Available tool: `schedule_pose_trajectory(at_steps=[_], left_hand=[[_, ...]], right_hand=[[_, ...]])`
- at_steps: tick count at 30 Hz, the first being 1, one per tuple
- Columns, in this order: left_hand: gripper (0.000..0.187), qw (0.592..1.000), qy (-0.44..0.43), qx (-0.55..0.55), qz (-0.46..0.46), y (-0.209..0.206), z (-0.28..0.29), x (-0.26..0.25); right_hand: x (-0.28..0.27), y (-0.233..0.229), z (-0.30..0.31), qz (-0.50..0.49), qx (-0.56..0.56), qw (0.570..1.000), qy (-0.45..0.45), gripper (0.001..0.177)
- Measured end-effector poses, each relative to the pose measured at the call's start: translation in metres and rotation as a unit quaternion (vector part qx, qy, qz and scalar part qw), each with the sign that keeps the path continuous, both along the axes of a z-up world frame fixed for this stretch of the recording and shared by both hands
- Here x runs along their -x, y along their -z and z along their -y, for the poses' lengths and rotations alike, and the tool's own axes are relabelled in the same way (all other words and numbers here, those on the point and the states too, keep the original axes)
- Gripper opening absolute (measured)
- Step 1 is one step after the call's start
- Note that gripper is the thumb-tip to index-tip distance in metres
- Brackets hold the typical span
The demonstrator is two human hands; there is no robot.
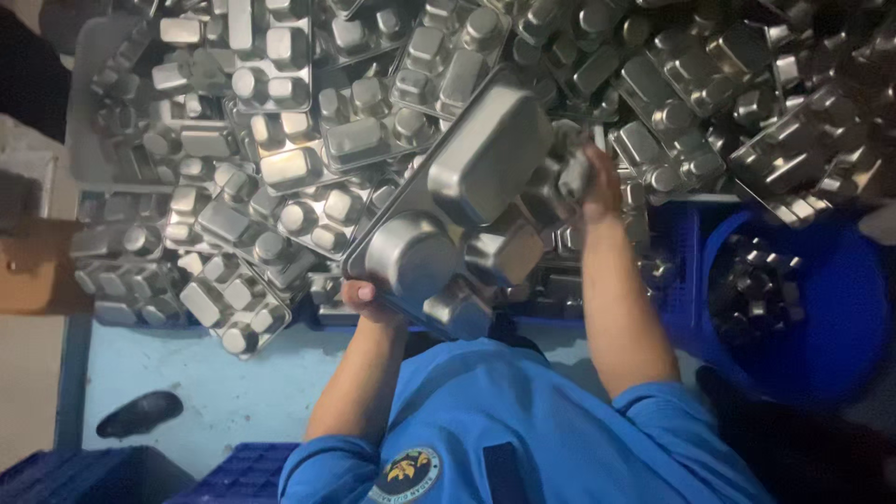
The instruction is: The person repeatedly picks up stainless steel compartmentalized trays from a large pile, wipes each tray with a cloth, and places the cleaned trays into a stack or blue crate. The process is continuous and repetitive throughout the clip.
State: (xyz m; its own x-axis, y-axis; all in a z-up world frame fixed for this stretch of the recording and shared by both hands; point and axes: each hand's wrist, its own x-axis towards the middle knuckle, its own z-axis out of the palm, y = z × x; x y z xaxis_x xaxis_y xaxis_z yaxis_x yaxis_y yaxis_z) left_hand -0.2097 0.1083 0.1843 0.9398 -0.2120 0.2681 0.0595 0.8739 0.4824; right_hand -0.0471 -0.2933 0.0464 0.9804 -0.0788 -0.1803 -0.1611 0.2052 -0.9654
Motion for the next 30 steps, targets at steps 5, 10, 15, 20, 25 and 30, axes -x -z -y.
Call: schedule_pose_trajectory(at_steps=[5, 10, 15, 20, 25, 30], left_hand=[[0.094, 0.999, -0.035, 0.034, -0.018, 0.014, 0.001, -0.008], [0.082, 0.991, -0.082, 0.102, -0.038, 0.034, 0.005, -0.040], [0.085, 0.995, -0.100, 0.001, 0.005, 0.019, -0.003, -0.061], [0.110, 0.749, -0.154, -0.509, 0.395, -0.049, 0.026, -0.031], [0.127, 0.500, -0.053, -0.723, 0.475, -0.095, 0.055, -0.021], [0.136, 0.596, -0.048, -0.773, 0.213, -0.059, 0.010, -0.036]], right_hand=[[0.044, -0.025, -0.072, -0.013, 0.063, 0.991, 0.118, 0.072], [0.143, -0.075, -0.173, 0.079, 0.040, 0.996, 0.011, 0.067], [0.178, -0.109, -0.181, 0.029, -0.171, 0.978, -0.117, 0.063], [0.155, -0.116, -0.134, -0.054, -0.315, 0.940, -0.116, 0.064], [0.138, -0.110, -0.126, -0.110, -0.353, 0.927, -0.054, 0.063], [0.136, -0.122, -0.127, -0.054, -0.298, 0.953, 0.034, 0.057]])
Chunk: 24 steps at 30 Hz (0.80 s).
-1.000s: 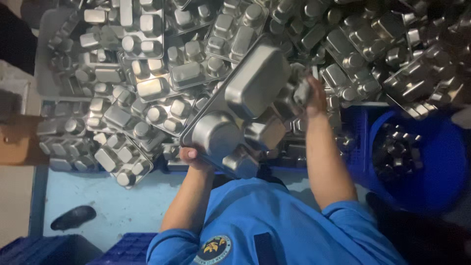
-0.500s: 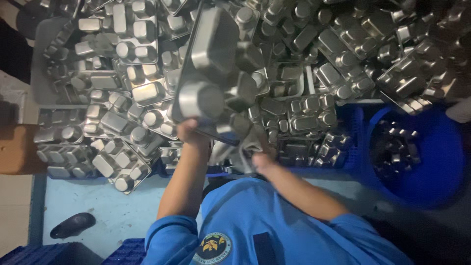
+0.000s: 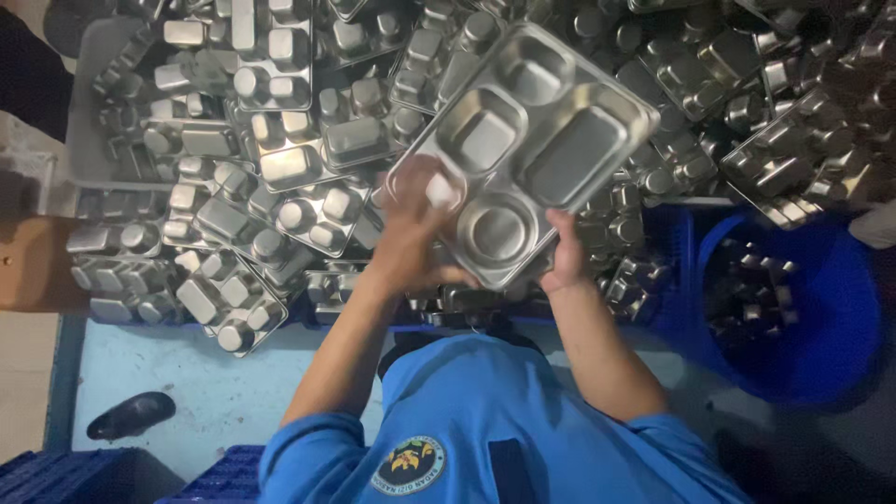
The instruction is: The person repeatedly picks up stainless steel compartmentalized trays from a large pile, wipes each tray with a cloth, and places the cleaned trays into a stack or blue crate. The process is continuous and repetitive throughout the clip.
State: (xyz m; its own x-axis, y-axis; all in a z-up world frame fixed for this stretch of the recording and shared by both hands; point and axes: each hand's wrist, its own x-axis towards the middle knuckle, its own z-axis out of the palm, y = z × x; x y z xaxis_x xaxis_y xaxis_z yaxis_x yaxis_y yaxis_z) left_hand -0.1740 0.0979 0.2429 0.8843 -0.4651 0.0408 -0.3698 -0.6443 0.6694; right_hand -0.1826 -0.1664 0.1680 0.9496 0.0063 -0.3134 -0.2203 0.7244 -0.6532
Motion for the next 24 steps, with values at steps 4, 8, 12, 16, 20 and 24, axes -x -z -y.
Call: schedule_pose_trajectory(at_steps=[4, 8, 12, 16, 20, 24], left_hand=[[0.130, 0.895, -0.128, 0.395, 0.165, 0.068, 0.004, -0.021], [0.106, 0.596, -0.246, 0.748, -0.159, 0.119, 0.027, -0.040], [0.065, 0.451, -0.108, 0.856, -0.227, 0.125, 0.037, -0.027], [0.061, 0.437, -0.084, 0.872, -0.201, 0.107, 0.036, -0.017], [0.064, 0.470, -0.135, 0.849, -0.200, 0.098, 0.029, -0.018], [0.063, 0.480, -0.100, 0.844, -0.220, 0.091, 0.027, -0.019]], right_hand=[[0.002, -0.014, 0.002, 0.147, 0.079, 0.986, 0.024, 0.052], [0.006, -0.021, -0.003, 0.151, 0.145, 0.976, 0.066, 0.048], [0.007, -0.026, -0.009, 0.130, 0.100, 0.981, 0.100, 0.047], [0.003, -0.039, 0.003, 0.128, 0.383, 0.915, 0.026, 0.041], [0.000, -0.053, 0.031, 0.140, 0.688, 0.701, 0.125, 0.056], [-0.007, -0.066, 0.048, 0.365, 0.514, 0.724, 0.279, 0.048]])
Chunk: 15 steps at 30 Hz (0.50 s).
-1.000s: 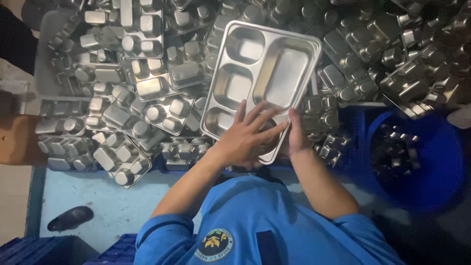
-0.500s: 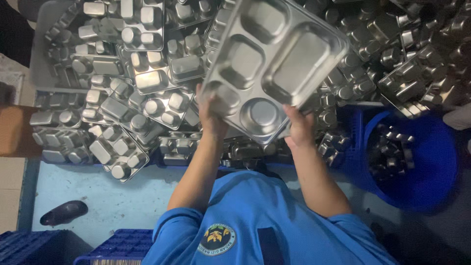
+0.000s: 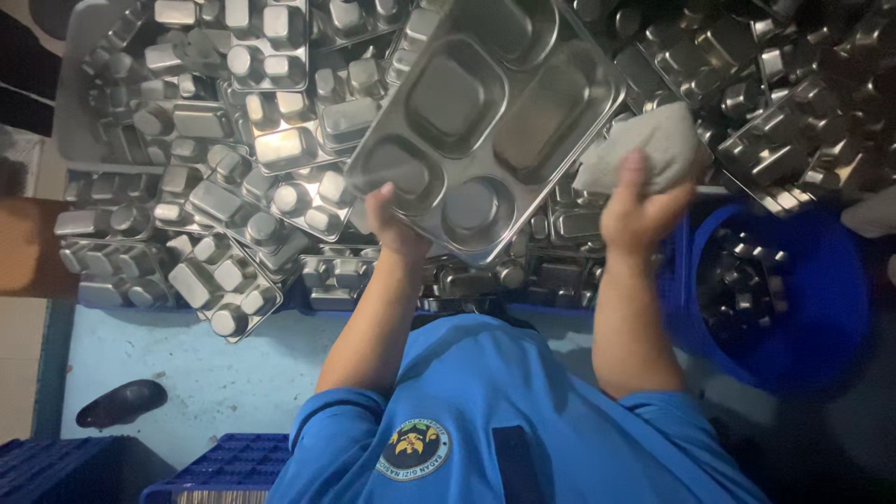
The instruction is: The person repeatedly picks up stainless steel compartmentalized trays from a large pile, wipes each tray with a cloth, and places the cleaned trays into a stack or blue crate. The process is continuous and repetitive throughout the clip.
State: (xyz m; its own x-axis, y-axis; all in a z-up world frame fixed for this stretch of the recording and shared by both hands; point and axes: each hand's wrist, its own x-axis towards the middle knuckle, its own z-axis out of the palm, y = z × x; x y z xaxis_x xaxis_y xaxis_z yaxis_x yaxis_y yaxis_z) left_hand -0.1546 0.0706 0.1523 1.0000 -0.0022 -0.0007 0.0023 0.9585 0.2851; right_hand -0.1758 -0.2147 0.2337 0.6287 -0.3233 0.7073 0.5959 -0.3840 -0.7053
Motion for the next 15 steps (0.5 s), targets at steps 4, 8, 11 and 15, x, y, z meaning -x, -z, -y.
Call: schedule_pose_trajectory(at_steps=[4, 8, 11, 15], left_hand=[[0.081, 0.967, -0.049, -0.235, 0.086, -0.026, 0.007, 0.005], [0.114, 0.854, -0.049, -0.477, 0.203, -0.067, 0.018, 0.021], [0.121, 0.713, -0.068, -0.684, 0.138, -0.094, 0.027, 0.031], [0.126, 0.514, -0.153, -0.813, 0.228, -0.107, 0.026, 0.025]], right_hand=[[0.004, -0.012, -0.020, -0.065, -0.131, 0.982, -0.122, 0.047], [0.021, -0.030, -0.067, -0.049, 0.053, 0.977, -0.198, 0.034], [0.028, -0.038, -0.099, 0.066, 0.261, 0.963, -0.028, 0.056], [0.019, -0.019, -0.111, -0.220, -0.335, 0.870, -0.287, 0.061]])
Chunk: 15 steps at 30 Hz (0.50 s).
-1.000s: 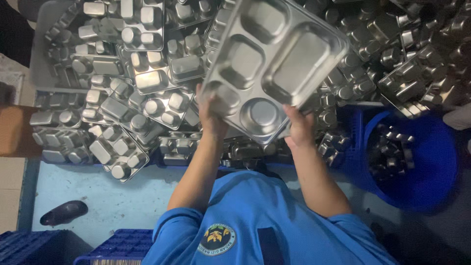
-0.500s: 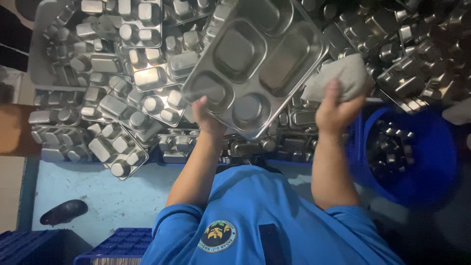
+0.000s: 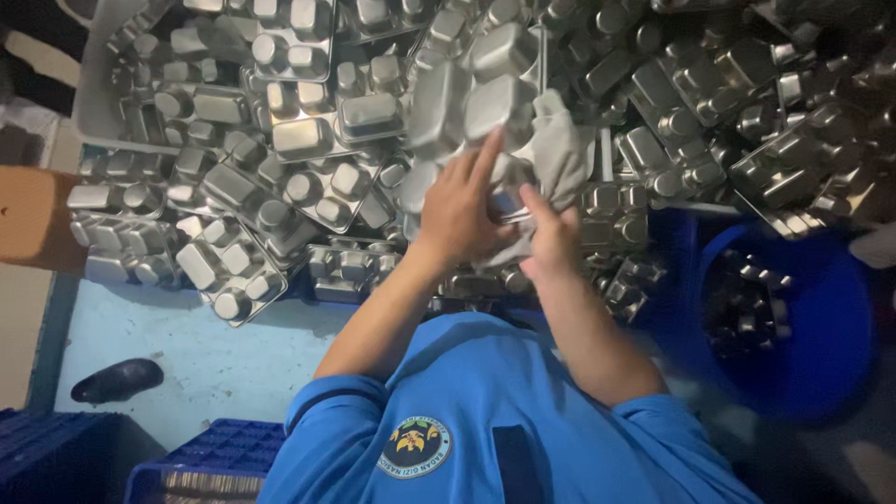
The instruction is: The person repeatedly picks up stainless steel compartmentalized trays from a large pile, wipes each tray with a cloth, and places the cleaned trays into a stack or blue crate. The process is continuous and repetitive throughout the clip.
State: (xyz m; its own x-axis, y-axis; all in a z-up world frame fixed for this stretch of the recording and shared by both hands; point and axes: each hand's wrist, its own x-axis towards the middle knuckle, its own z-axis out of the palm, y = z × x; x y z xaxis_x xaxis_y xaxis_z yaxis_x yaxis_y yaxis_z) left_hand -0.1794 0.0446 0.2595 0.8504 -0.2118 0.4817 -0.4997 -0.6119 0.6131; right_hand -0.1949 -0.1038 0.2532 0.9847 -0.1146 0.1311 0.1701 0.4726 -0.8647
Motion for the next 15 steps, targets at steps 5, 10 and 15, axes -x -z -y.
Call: schedule_pose_trajectory(at_steps=[5, 10, 15], left_hand=[[0.134, 0.961, -0.140, 0.034, 0.235, 0.037, -0.042, -0.012], [0.042, 0.644, -0.053, 0.720, -0.253, 0.110, -0.040, -0.022], [0.022, 0.566, -0.069, 0.792, -0.218, 0.158, -0.037, -0.044]], right_hand=[[-0.021, 0.070, 0.041, -0.165, -0.173, 0.970, 0.041, 0.045], [-0.030, 0.123, 0.074, -0.113, -0.293, 0.949, -0.043, 0.041], [-0.019, 0.113, 0.069, 0.026, 0.163, 0.970, 0.177, 0.048]])
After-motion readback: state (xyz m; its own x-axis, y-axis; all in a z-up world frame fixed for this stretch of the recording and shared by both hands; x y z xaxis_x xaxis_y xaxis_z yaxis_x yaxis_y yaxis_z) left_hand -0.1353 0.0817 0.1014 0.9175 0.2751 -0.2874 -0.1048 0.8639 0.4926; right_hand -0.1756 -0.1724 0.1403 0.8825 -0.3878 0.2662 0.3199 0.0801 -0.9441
